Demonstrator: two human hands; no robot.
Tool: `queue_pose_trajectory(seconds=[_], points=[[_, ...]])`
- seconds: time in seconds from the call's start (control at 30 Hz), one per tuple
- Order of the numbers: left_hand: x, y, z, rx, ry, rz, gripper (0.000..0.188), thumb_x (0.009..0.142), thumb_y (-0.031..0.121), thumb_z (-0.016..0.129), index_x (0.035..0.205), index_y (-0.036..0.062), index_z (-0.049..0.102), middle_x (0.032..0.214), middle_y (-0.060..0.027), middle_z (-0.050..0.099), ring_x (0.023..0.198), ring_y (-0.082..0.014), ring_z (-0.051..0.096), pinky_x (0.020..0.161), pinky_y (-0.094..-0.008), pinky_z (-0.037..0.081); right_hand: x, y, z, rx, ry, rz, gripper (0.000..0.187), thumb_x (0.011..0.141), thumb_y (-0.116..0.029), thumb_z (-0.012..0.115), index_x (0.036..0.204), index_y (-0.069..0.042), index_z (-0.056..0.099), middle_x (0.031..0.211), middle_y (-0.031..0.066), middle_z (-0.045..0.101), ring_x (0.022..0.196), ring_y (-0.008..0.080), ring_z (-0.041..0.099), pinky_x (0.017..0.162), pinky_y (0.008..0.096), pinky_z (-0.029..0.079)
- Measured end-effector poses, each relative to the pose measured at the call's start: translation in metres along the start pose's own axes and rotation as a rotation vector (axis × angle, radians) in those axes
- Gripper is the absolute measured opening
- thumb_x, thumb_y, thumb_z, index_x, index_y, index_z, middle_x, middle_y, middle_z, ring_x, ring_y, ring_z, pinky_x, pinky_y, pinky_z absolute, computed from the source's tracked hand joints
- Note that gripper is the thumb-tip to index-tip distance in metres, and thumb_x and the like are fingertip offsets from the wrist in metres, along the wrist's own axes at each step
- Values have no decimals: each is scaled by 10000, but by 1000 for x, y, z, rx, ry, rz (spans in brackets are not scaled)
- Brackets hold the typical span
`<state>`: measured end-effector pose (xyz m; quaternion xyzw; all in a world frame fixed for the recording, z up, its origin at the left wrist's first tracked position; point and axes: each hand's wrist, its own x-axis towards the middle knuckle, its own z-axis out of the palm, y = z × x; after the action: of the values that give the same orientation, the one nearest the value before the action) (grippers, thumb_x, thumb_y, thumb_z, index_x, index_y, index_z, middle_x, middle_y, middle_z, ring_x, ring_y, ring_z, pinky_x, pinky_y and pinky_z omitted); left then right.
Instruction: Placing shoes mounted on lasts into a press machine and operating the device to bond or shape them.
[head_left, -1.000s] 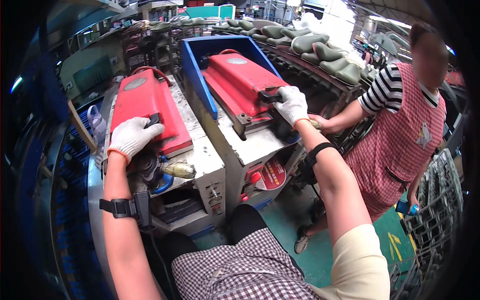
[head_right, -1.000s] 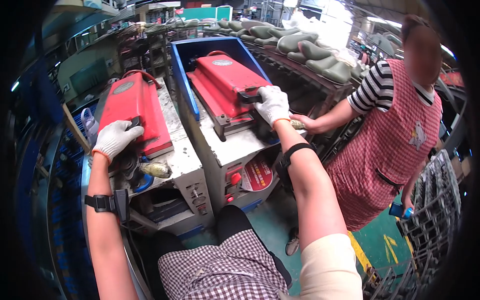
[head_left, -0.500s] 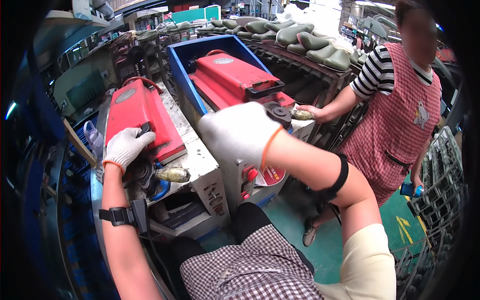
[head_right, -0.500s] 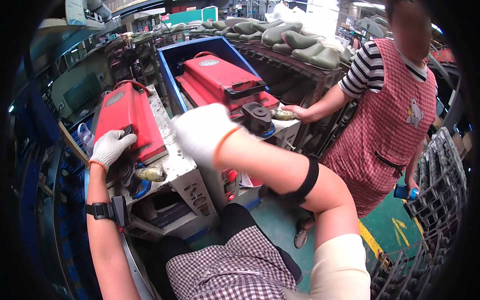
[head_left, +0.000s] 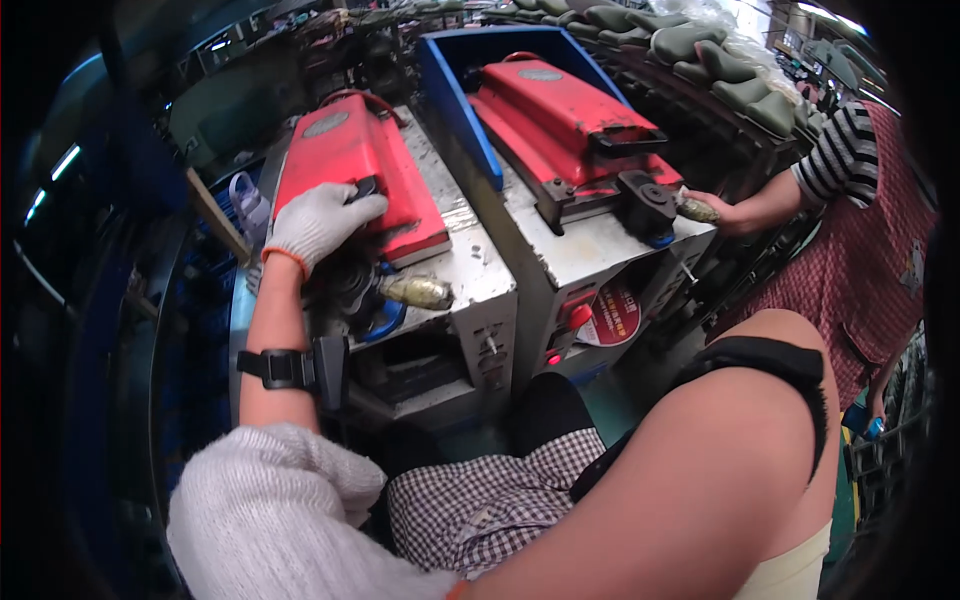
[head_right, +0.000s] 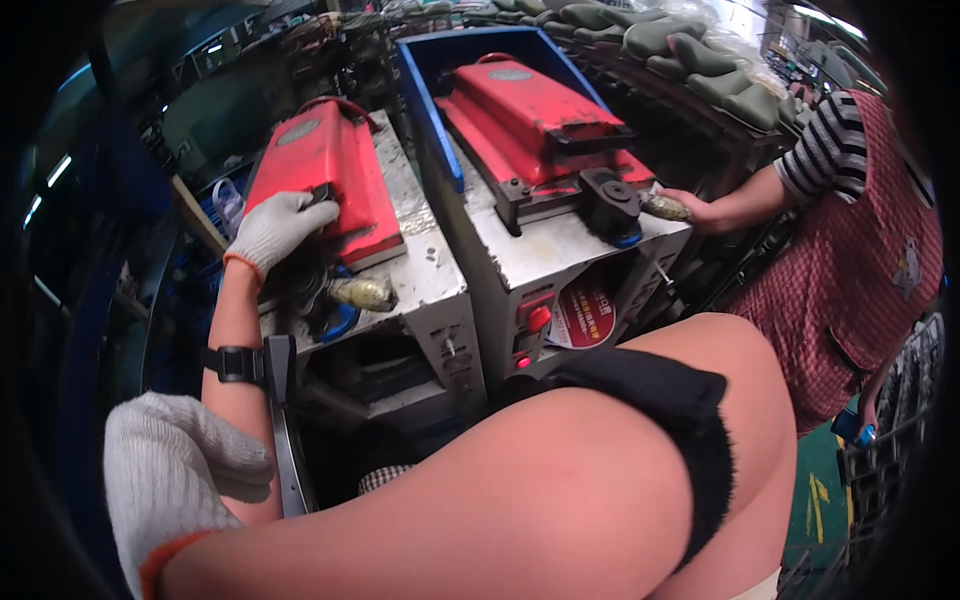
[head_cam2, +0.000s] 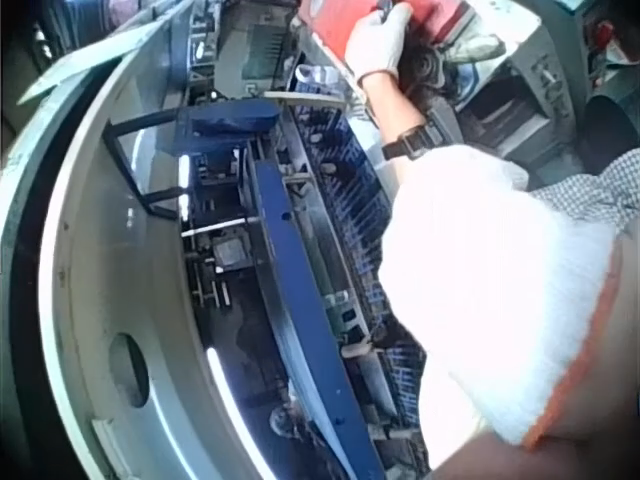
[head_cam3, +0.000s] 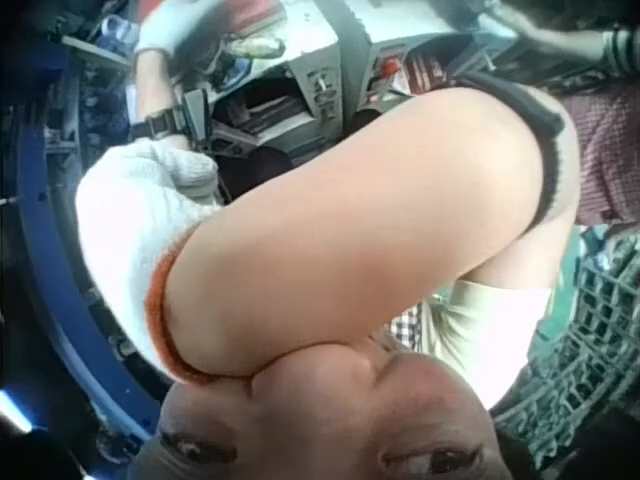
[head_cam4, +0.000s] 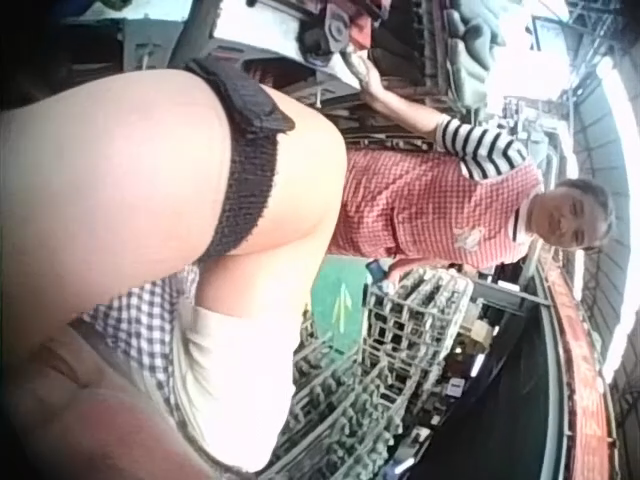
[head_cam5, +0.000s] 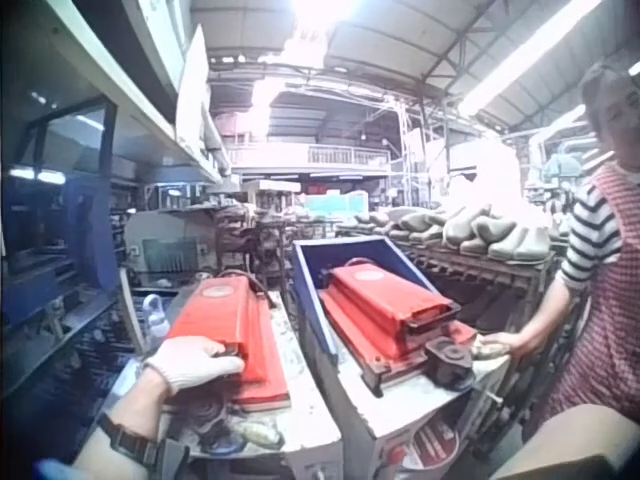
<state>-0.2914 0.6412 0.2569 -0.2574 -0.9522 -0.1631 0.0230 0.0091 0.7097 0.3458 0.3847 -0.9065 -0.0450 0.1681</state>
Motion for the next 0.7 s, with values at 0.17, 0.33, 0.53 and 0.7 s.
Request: queue_pose_trajectory(seconds=[0.17, 0.33, 0.53, 0.7], points=[[0, 1, -1, 1, -36, -14, 626, 870, 683, 651, 999, 96, 826, 998, -190, 787, 966, -371, 753, 890, -425, 553, 5, 4, 3, 72, 6, -33, 325, 893, -260, 715, 1140, -49, 716, 908, 158, 755, 842, 339, 749, 645, 495, 579], [-1, -2, -1, 23, -25, -7, 625, 875, 698, 623, 988, 119, 828, 1032, -156, 793, 993, -366, 750, 908, -420, 556, 4, 21, 5, 186, 57, -16, 383, 903, -289, 718, 1206, -56, 702, 936, 162, 755, 899, 358, 753, 691, 498, 593], [0, -9, 4, 30, 149, 216, 503, 890, 583, 625, 1029, 141, 821, 1093, -169, 786, 1030, -399, 732, 890, -473, 561, -2, 123, 89, 307, 159, 554, 479, 938, -342, 701, 1331, -72, 659, 1030, 189, 756, 994, 365, 756, 787, 496, 607], [-2, -4, -2, -4, 43, 52, 600, 870, 658, 651, 980, 91, 811, 1046, -212, 777, 1030, -403, 739, 931, -452, 553, -8, 141, 191, 1032, 89, 653, 646, 1084, -372, 593, 1662, -147, 415, 1375, 253, 698, 1233, 300, 716, 1083, 377, 525]])
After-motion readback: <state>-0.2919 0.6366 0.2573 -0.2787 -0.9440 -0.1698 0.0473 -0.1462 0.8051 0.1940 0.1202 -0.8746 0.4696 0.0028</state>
